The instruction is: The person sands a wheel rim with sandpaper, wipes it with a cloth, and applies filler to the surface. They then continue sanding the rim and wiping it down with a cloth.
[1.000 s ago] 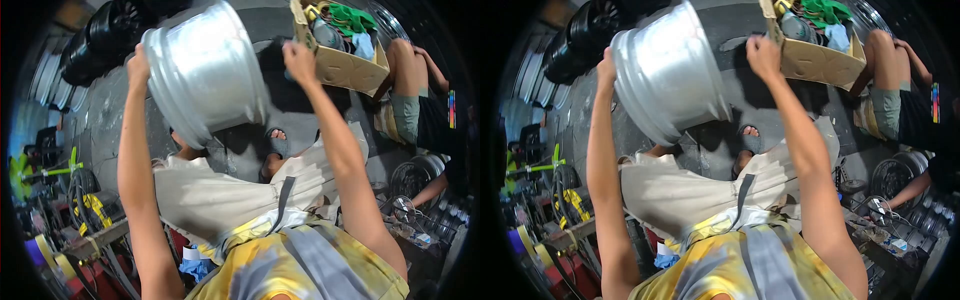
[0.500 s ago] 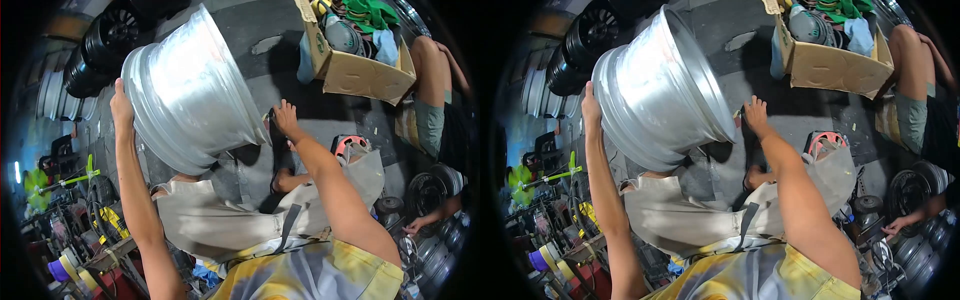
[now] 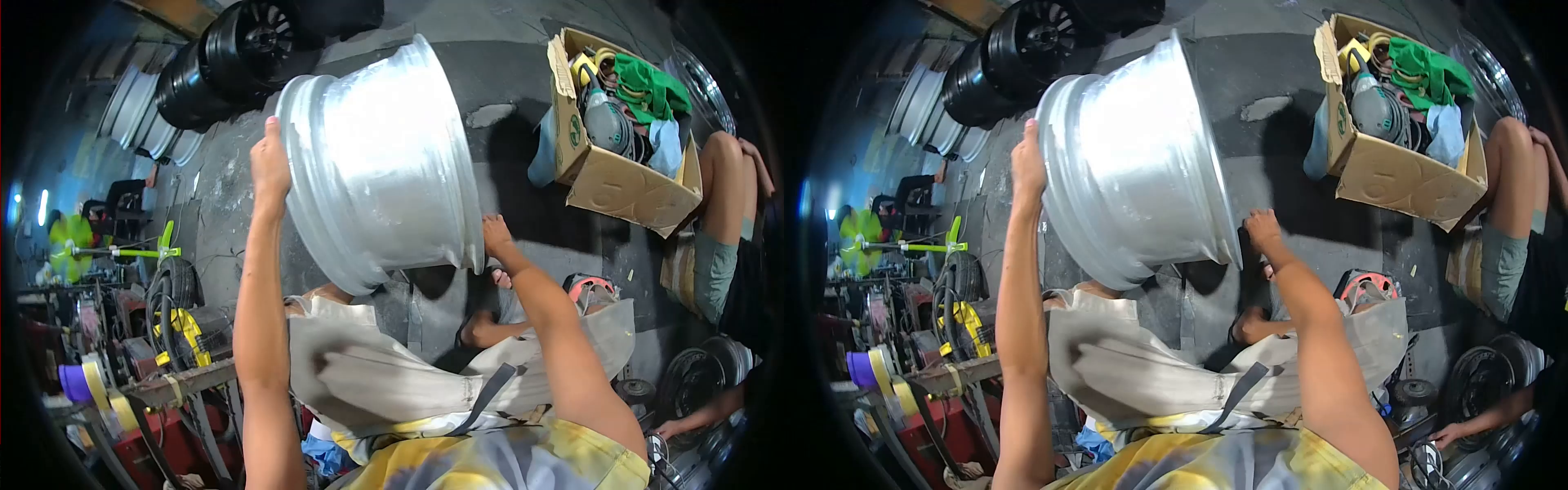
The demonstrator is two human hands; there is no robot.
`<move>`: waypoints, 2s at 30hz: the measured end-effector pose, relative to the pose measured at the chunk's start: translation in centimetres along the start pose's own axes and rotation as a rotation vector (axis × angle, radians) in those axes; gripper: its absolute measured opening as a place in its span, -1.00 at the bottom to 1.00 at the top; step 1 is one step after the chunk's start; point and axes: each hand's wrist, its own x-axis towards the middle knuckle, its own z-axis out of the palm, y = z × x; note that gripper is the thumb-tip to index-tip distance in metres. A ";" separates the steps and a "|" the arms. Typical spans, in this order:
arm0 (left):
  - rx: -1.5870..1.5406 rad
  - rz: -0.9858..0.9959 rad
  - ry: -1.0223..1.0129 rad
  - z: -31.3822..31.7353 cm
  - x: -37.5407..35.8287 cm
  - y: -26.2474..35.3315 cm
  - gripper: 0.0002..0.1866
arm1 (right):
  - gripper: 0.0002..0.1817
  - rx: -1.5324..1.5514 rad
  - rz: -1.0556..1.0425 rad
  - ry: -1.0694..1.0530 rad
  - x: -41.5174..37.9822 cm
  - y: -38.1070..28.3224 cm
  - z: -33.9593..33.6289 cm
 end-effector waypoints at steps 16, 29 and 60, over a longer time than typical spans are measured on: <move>0.071 0.098 0.081 -0.3 -3.6 -1.4 -0.27 | -0.61 0.332 0.240 0.500 -6.7 7.7 -26.3; -0.026 0.127 0.091 -0.2 -5.9 -2.2 -0.27 | -0.77 1.325 -0.333 0.656 -7.7 -14.9 -36.5; -0.159 0.098 0.020 -0.2 -6.5 -2.1 -0.32 | -0.61 0.483 -0.087 0.961 -3.2 -21.5 -35.0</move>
